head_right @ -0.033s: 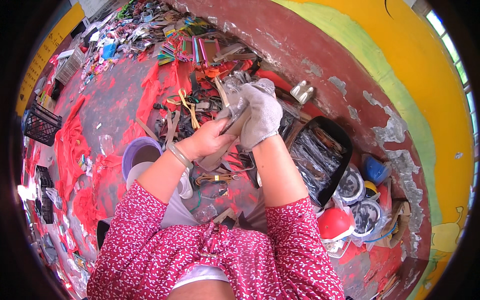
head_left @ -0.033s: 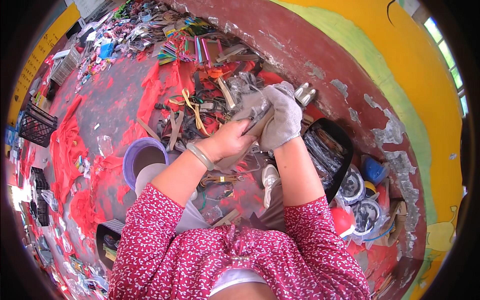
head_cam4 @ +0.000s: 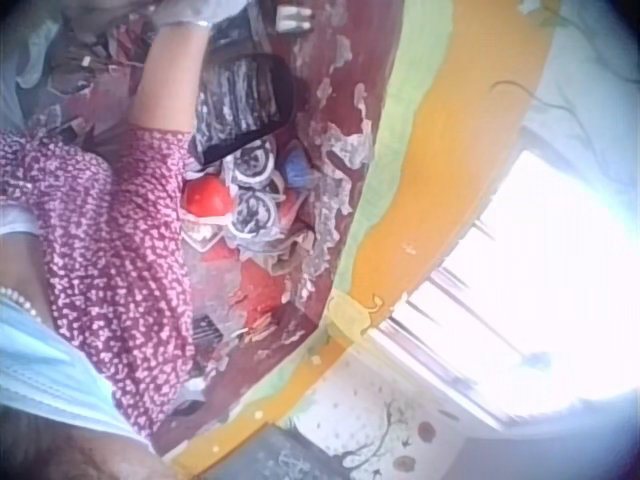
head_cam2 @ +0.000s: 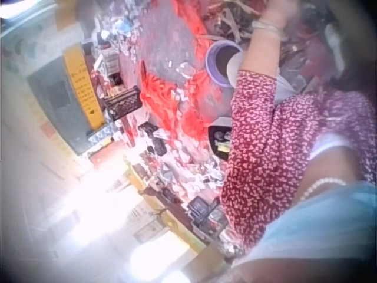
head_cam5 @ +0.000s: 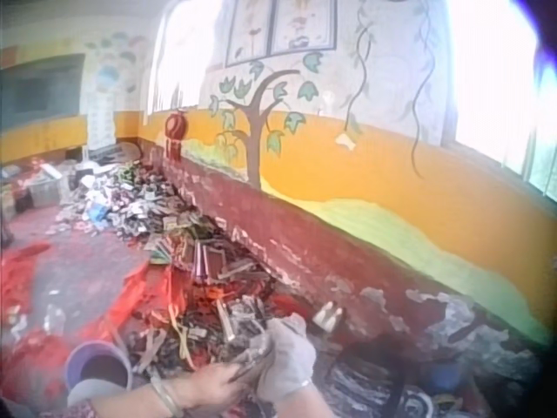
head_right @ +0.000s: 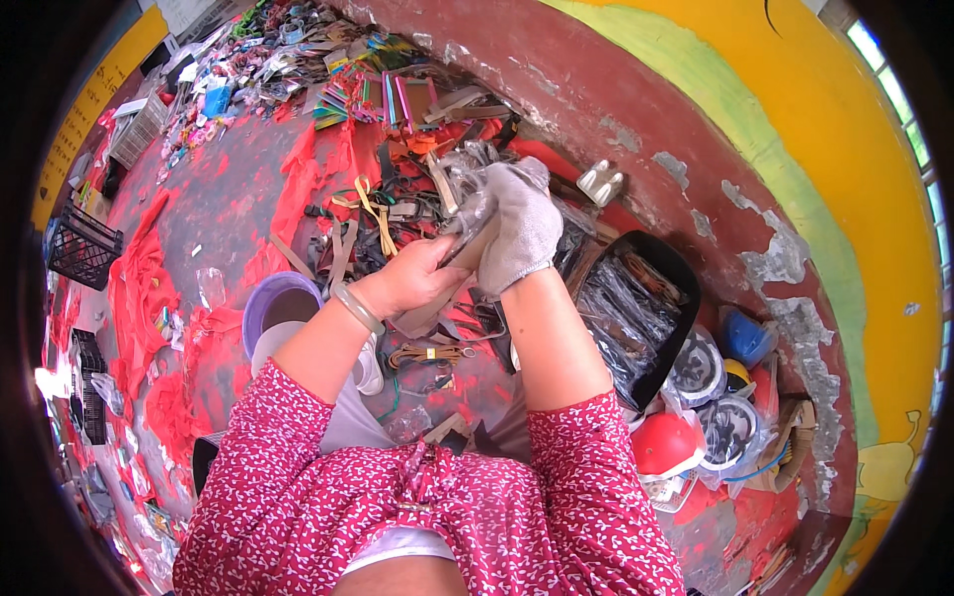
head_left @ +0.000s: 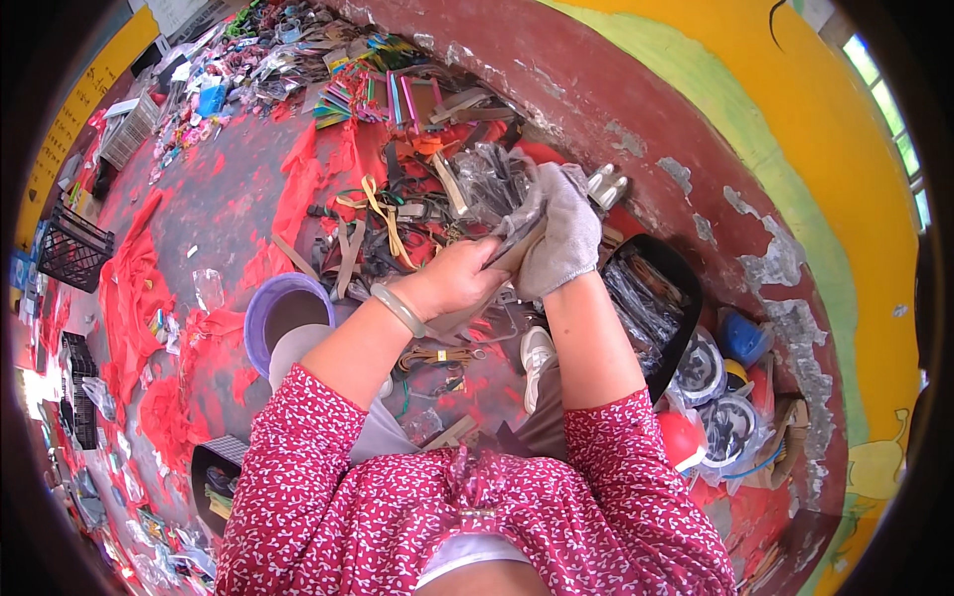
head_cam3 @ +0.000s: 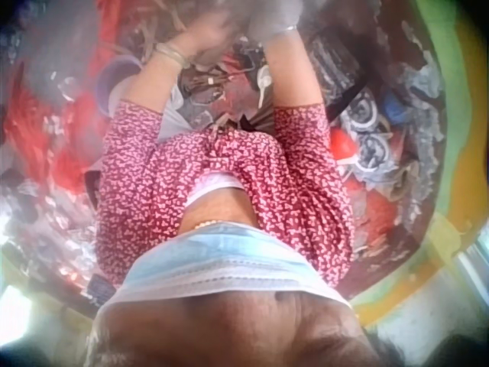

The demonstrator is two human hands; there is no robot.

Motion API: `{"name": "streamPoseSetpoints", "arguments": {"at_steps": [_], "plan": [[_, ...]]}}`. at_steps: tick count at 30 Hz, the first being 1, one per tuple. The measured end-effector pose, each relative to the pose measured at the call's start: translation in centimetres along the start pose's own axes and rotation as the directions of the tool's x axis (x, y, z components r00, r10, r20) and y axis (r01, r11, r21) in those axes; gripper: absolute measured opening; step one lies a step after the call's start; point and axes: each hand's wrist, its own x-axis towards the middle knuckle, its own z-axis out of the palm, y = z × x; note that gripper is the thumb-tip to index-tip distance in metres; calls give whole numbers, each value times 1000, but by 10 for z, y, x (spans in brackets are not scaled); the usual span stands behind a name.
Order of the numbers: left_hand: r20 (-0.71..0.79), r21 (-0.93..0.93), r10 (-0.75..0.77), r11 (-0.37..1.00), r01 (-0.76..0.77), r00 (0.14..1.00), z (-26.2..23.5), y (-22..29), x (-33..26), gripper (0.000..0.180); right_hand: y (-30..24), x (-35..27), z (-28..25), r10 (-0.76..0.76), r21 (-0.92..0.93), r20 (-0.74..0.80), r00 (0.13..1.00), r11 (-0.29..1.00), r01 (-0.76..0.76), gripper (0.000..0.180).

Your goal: The person wipes long rectangular objects with a cloth while sitting on the floor.

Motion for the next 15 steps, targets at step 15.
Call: {"name": "streamPoseSetpoints", "arguments": {"at_steps": [15], "plan": [[298, -639, -88, 721, 267, 951, -23, 4, -3, 39, -17, -11, 2, 74, 44, 128, 989, 996, -80, 13]]}}
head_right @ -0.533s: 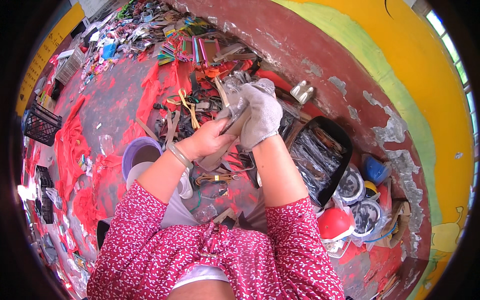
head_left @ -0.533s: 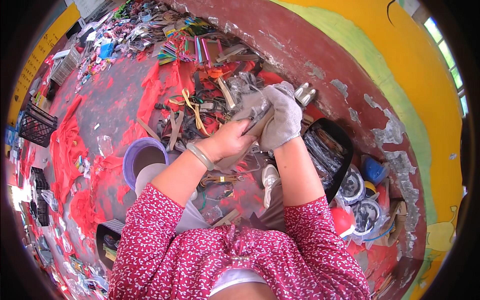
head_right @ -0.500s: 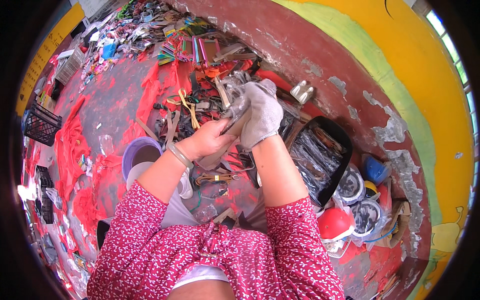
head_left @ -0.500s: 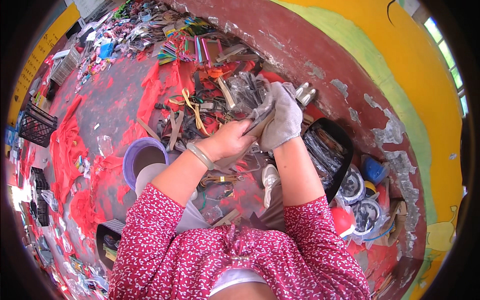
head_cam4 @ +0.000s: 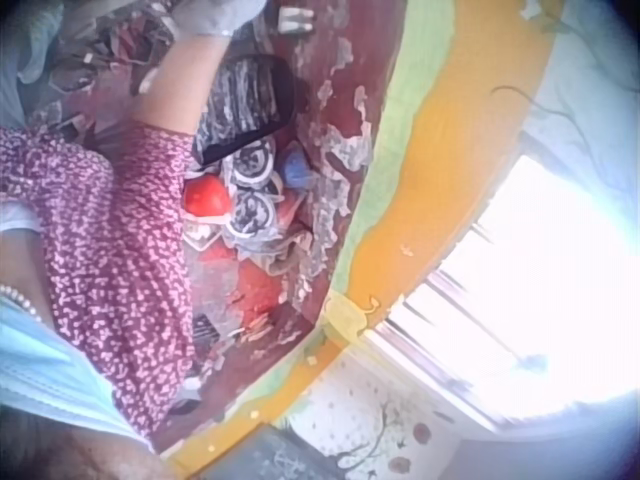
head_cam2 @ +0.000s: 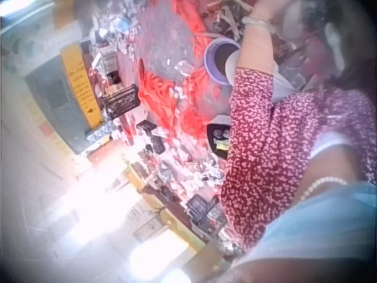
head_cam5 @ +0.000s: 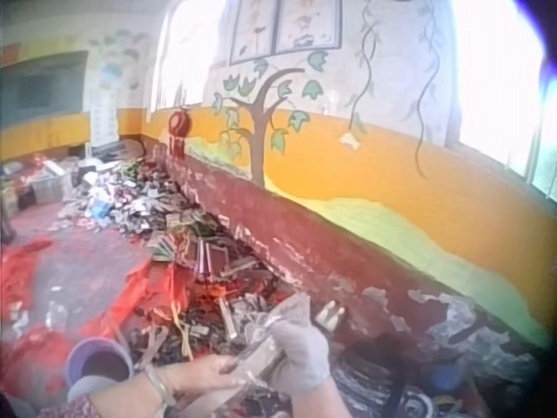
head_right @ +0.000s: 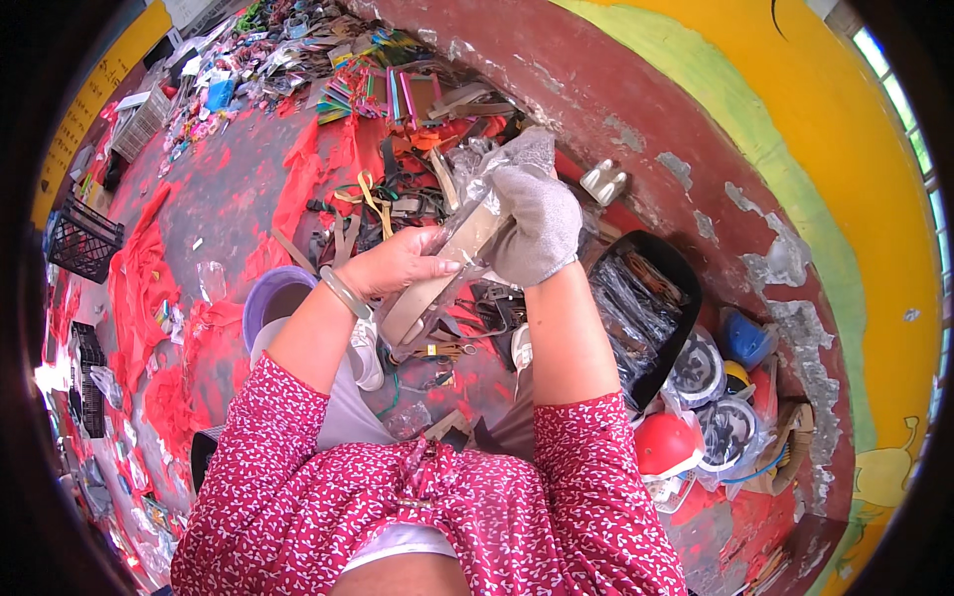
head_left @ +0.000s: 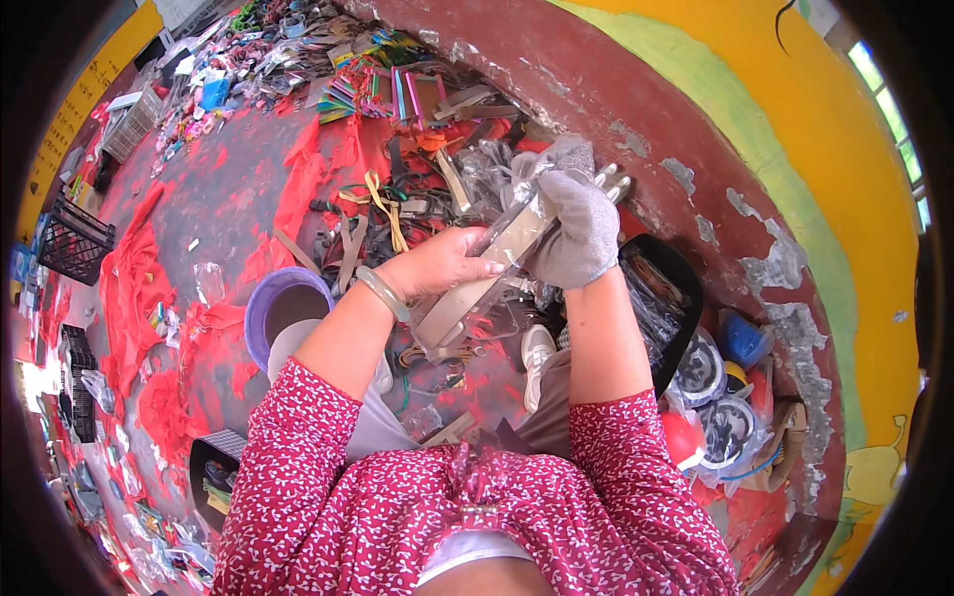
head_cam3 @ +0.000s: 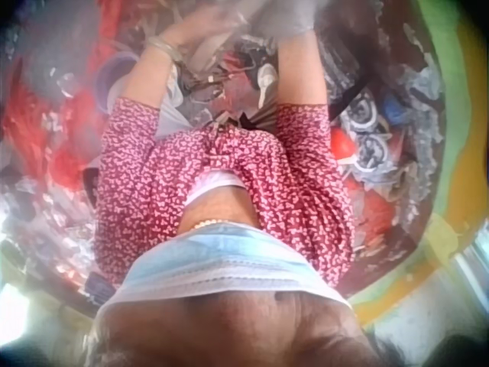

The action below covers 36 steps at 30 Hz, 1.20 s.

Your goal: The person wipes long rectangular objects with a cloth while sitting on the floor.

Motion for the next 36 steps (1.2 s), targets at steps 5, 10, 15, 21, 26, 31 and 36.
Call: {"name": "streamPoseSetpoints", "arguments": {"at_steps": [5, 10, 15, 21, 26, 31, 36], "plan": [[29, 141, 11, 990, -15, 1000, 9, -4, 0, 42, 0, 8, -2, 6, -89, -212, 977, 996, -25, 19], [-9, 49, 10, 999, -10, 1000, 8, -3, 1, 43, 0, 12, -13, 67, 23, -131, 989, 998, -65, 20], [-74, -202, -17, 979, 2, 997, 2, -2, -2, 37, 2, 3, 2, -4, -42, 98, 995, 999, 8, 18], [-127, 206, 24, 979, 3, 992, 3, -12, 5, 37, 22, 5, 3, -110, -60, -123, 986, 993, 104, 19], [-63, 188, 64, 981, -51, 996, 7, -18, 10, 41, 12, 6, 1, -8, -43, -243, 970, 999, -2, 17], [18, 61, -15, 998, 14, 1000, 0, 3, -1, 41, -6, -8, -2, 33, 42, 137, 990, 998, -39, 24], [45, 154, -112, 983, 104, 993, -16, 13, -16, 38, -23, 4, -23, 18, -410, 178, 984, 910, 57, 38]]}}
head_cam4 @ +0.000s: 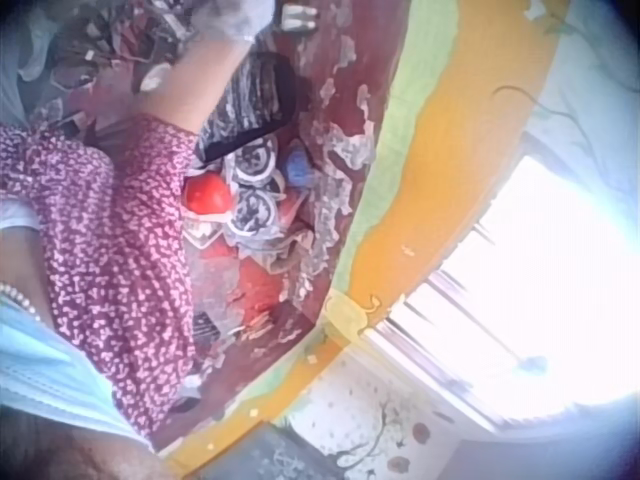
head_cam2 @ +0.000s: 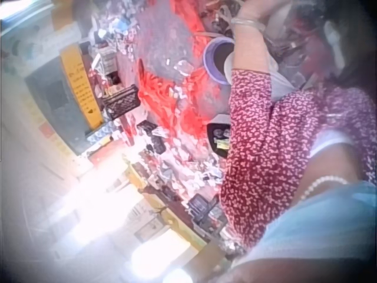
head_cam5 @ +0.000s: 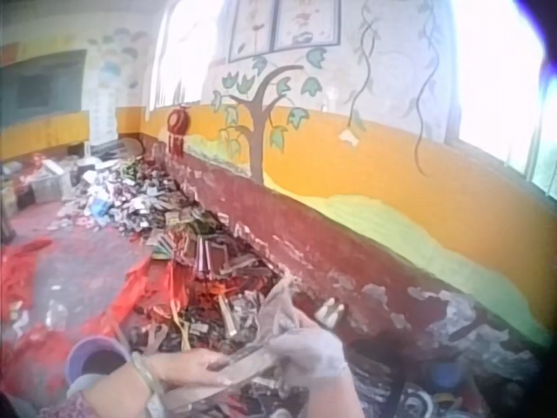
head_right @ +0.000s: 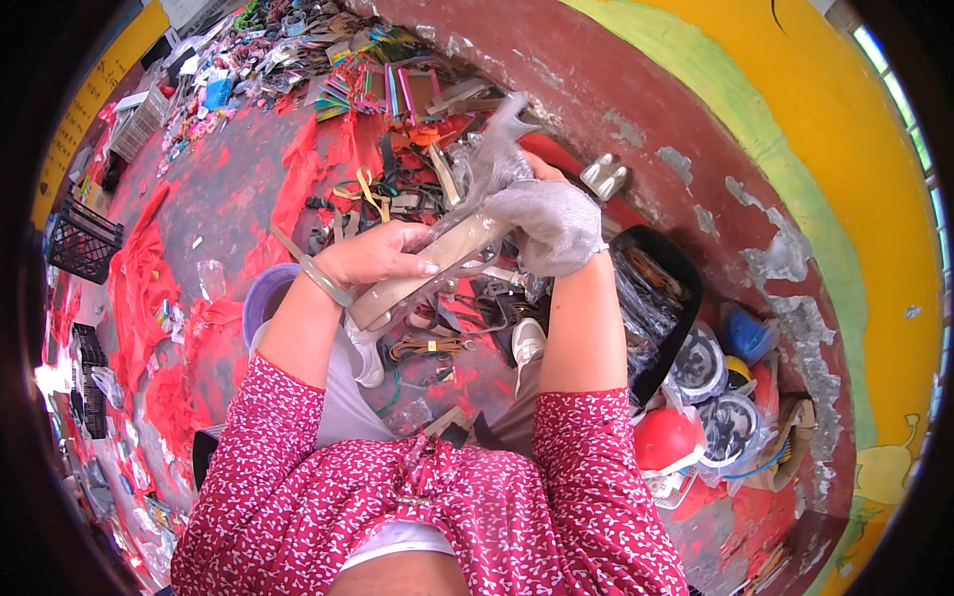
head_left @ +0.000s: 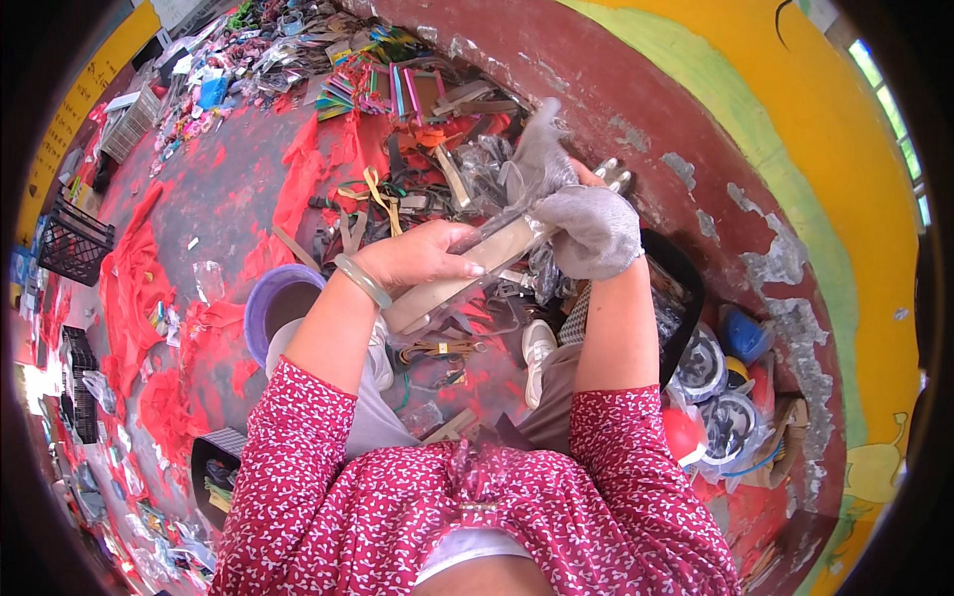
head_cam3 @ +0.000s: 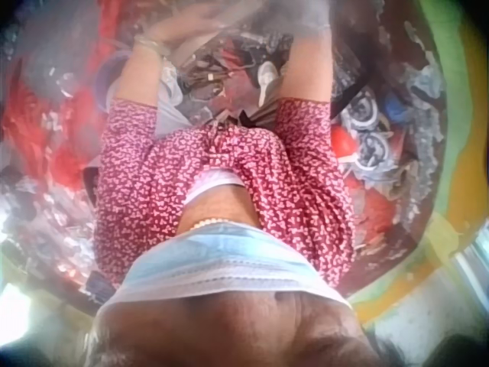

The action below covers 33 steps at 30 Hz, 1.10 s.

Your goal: The person wipes long rectangular objects with a cloth while sitting on the floor.

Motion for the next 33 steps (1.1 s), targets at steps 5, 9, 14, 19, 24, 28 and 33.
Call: {"name": "streamPoseSetpoints", "arguments": {"at_steps": [5, 9, 14, 19, 24, 28, 33], "plan": [[-32, 188, 4, 982, 2, 999, -6, -1, -7, 35, -6, -4, 17, -420, -755, 332, 844, 418, 505, 33], [-75, 296, 51, 955, -26, 996, -4, 0, -5, 37, 1, -6, 14, -358, -907, 304, 883, 174, 383, 39], [-94, 534, 106, 845, -40, 990, -8, 1, -4, 41, -5, -11, 30, -227, -824, -106, 968, 565, 42, 21], [-69, 541, 117, 839, -61, 991, -9, 3, -2, 41, -8, -9, 46, 231, 11, -329, 916, 970, -241, 21], [-51, 479, 103, 876, -66, 993, -9, 2, -2, 40, 20, 7, -21, -352, -895, -137, 926, 445, 37, 10], [-148, 348, 79, 937, -23, 986, -17, -16, -4, 39, 18, 25, -46, -426, -807, 17, 905, 528, 264, 5], [-278, 285, 56, 958, 27, 959, -18, -18, 3, 36, -20, -4, 23, -371, -890, 358, 857, -414, 192, 15]]}}
